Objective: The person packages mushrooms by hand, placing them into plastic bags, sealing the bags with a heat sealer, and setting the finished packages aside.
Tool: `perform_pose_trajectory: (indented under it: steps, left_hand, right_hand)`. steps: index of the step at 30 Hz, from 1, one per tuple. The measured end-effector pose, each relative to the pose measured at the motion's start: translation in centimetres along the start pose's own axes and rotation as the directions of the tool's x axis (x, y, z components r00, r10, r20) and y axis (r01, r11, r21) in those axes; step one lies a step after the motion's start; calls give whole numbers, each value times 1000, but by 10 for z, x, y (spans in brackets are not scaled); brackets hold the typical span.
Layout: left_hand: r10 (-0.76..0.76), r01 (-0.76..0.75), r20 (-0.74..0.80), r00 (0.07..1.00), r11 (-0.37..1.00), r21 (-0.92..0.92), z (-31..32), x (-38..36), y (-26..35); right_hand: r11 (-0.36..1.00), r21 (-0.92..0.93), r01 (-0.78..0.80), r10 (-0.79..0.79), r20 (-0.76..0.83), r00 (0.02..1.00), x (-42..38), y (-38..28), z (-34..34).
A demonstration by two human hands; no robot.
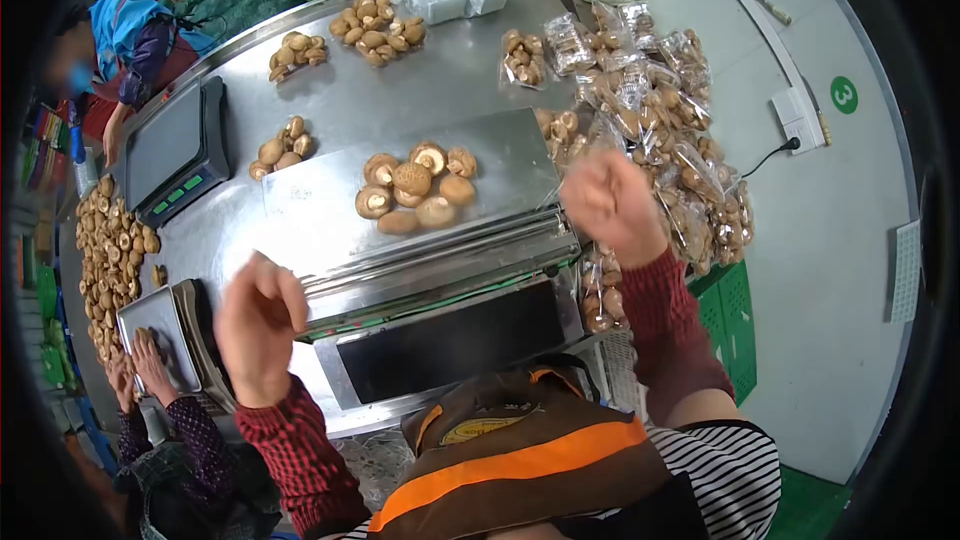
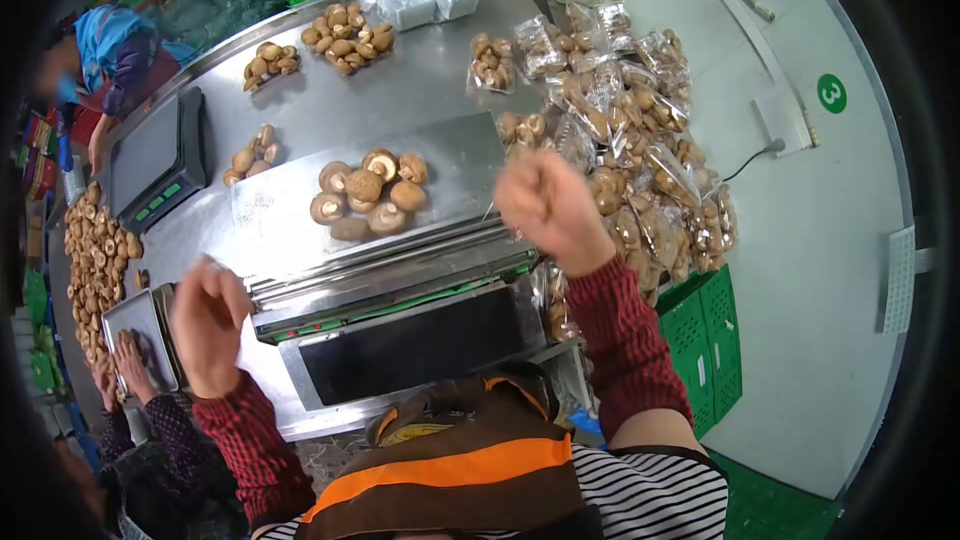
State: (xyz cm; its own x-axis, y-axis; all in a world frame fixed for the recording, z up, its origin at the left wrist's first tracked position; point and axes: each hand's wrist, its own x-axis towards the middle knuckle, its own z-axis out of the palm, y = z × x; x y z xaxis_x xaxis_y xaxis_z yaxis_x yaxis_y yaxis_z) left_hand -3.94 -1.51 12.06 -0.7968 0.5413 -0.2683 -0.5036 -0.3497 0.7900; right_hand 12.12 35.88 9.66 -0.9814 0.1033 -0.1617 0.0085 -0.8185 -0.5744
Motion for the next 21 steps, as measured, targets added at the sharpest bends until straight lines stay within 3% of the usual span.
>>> perform_pose_trajectory:
  steps: [2,3,4,5,7,9,11,12,13,15,16,17,18,19,20,21]
  left_hand:
    - [277,-271,-37,960,956,112,22,45,13]
    - [379,-367,-13,925,904,217,34,73,17]
    - [426,-405,76,901,767,497,18,111,7]
    - [445,-421,174,878,548,723,-7,148,-17]
    - [233,-332,265,936,326,885,-34,190,-62]
    - [59,-558,568,821,-130,820,-46,193,-87]
    - [-26,-511,511,859,11,860,-44,170,-85]
    - [-104,-515,513,852,5,857,-36,162,-78]
    - [-26,-596,595,803,-69,800,-24,147,-72]
    - [-9,-522,528,849,136,842,-26,141,-69]
    - [-12,-482,485,875,91,871,-26,135,-69]
    - [79,-536,530,844,149,831,-24,131,-71]
    - [50,-485,484,874,161,860,-23,127,-70]
    - [23,-432,435,900,174,885,-23,124,-69]
    - [36,-442,442,896,170,881,-23,122,-66]
    - [4,-373,386,922,269,888,-24,121,-63]
  right_hand:
    - [980,-65,188,-196,-137,971,52,-18,16]
    - [937,-238,257,-291,-122,949,84,-16,11]
    - [857,-402,321,-385,-86,919,114,-9,-2]
    - [849,-471,239,-327,-112,938,137,3,-25]
    - [828,-538,157,-272,-141,952,161,25,-64]
    - [823,-566,-55,-147,-306,941,158,47,-78]
    - [789,-598,-141,-64,-308,949,146,46,-66]
    - [753,-621,-216,11,-317,948,140,46,-59]
    - [755,-619,-216,11,-318,948,140,48,-59]
    - [582,-762,-284,-3,-350,937,145,46,-57]
    - [584,-768,-264,-16,-336,942,149,42,-55]
    - [472,-799,-373,132,-354,926,152,37,-54]
    - [336,-821,-462,272,-385,882,153,32,-54]
    - [334,-827,-451,262,-378,888,152,26,-53]
    - [181,-822,-540,331,-466,820,153,21,-52]
    - [18,-794,-608,379,-558,739,152,15,-52]
